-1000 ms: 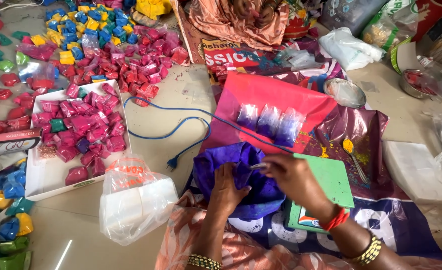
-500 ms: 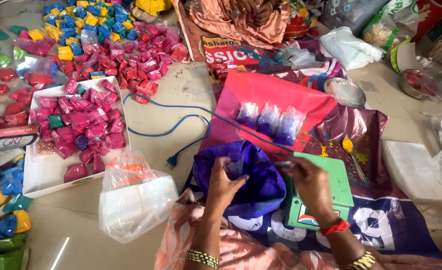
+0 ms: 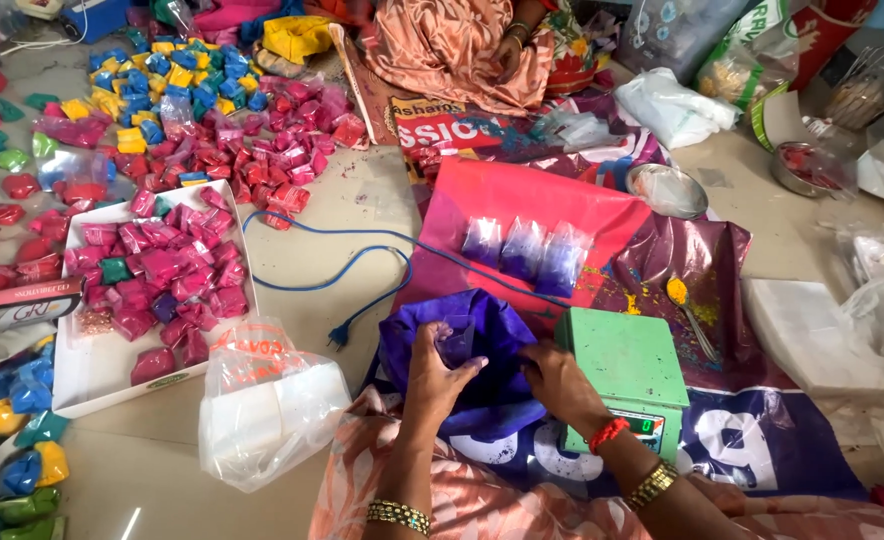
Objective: The person weighs purple powder on a digital scale and places it into small plastic bags.
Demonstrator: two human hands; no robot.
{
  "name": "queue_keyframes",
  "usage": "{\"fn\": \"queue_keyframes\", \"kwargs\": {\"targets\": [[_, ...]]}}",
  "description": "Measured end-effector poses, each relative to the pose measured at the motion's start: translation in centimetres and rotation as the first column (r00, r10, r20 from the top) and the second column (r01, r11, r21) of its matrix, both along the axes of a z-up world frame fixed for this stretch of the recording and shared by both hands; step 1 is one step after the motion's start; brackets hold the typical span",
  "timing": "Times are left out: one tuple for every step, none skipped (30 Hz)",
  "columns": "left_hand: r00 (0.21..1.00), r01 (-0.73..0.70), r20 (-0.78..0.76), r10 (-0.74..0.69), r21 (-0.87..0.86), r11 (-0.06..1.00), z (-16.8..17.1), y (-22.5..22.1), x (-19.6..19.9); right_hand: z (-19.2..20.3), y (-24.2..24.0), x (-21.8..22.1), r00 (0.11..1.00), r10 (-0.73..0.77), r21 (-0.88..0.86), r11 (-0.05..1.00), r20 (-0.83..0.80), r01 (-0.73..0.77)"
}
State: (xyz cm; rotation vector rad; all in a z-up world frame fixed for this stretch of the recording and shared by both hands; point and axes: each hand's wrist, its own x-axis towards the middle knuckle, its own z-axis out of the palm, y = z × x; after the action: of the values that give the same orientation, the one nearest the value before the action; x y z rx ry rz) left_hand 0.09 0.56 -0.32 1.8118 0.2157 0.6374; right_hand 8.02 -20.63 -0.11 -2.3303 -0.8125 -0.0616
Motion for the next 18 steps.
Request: {"fn": "queue_keyframes", "kwargs": {"targets": [[1.0,0.001,0.003,-0.001,0.0,1.0,0.4,-0.1,-0.1,2.7,0.3,-0.6,1.0,-0.001,0.0,1.0,0.003,0.001],[1.0,0.008,-0.027,-0.008,0.01,1.0,0.7,-0.2,-0.3,5.3,0.8,-1.3,0.992,0.001,0.048,0.999,0.125,-0.007],[0.998,0.015,-0.057,-0.014,0.02,1.0,1.0,-0.3,-0.4,8.0,1.2,-2.0,0.969,-0.003,0.095,0.995,0.245,-0.021],[0.998,0.018,-0.057,-0.017,0.018,1.0,0.8,-0.6,-0.4,10.4,2.0,-2.9,0.97,-0.006,0.094,0.995,0.245,-0.018],[0.998,-0.007,-0.055,0.01,0.056,0.998,0.6,-1.0,-0.4,12.9,2.9,-3.9,0.996,-0.005,0.169,0.986,0.089,-0.011],[0.998,-0.031,-0.047,0.036,0.095,0.995,0.5,-1.3,-0.2,15.5,3.8,-4.7,0.998,0.007,0.244,0.97,-0.064,0.009],[0.999,-0.027,-0.043,0.031,0.095,0.995,0.3,-1.7,-0.1,15.5,3.9,-4.8,0.998,0.002,0.244,0.97,-0.06,0.013],[0.999,-0.018,-0.026,0.02,0.108,0.994,0.0,-2.0,-0.1,15.4,4.2,-4.8,0.994,0.097,0.194,0.977,-0.043,-0.087],[1.0,-0.008,-0.008,0.009,0.121,0.993,-0.2,-2.1,-0.1,15.3,4.6,-4.9,0.981,0.191,0.142,0.972,-0.031,-0.185],[1.0,-0.013,-0.007,0.014,0.122,0.992,0.1,-2.2,-0.4,13.9,4.4,-4.4,0.98,0.196,0.143,0.971,-0.03,-0.19],[1.0,-0.007,-0.027,0.009,0.096,0.995,0.5,-2.3,-0.6,12.5,4.3,-3.9,0.968,0.231,0.098,0.966,0.095,-0.24],[0.999,-0.001,-0.048,0.004,0.067,0.998,0.7,-2.5,-0.9,11.0,4.0,-3.5,0.939,0.267,0.045,0.958,0.215,-0.283],[0.999,-0.005,-0.049,0.009,0.066,0.998,1.0,-2.4,-1.3,11.2,4.1,-3.4,0.938,0.272,0.044,0.957,0.214,-0.287],[1.0,-0.006,-0.03,0.007,0.033,0.999,1.2,-2.4,-1.5,11.4,4.0,-3.3,0.972,0.212,0.015,0.977,0.102,-0.215],[1.0,-0.006,-0.011,0.006,0.0,1.0,1.5,-2.4,-1.7,11.7,3.9,-3.2,0.989,0.145,-0.023,0.989,-0.008,-0.145],[1.0,-0.002,-0.008,0.002,-0.003,1.0,1.9,-2.4,-1.8,13.0,3.9,-3.7,0.99,0.142,-0.026,0.99,-0.006,-0.142],[1.0,0.017,-0.014,-0.017,-0.03,0.999,2.3,-2.4,-1.9,14.4,3.9,-4.1,0.987,0.159,-0.037,0.987,0.016,-0.158],[0.999,0.036,-0.018,-0.037,-0.056,0.998,2.7,-2.4,-1.9,15.7,3.9,-4.6,0.983,0.177,-0.048,0.983,0.039,-0.175]]}}
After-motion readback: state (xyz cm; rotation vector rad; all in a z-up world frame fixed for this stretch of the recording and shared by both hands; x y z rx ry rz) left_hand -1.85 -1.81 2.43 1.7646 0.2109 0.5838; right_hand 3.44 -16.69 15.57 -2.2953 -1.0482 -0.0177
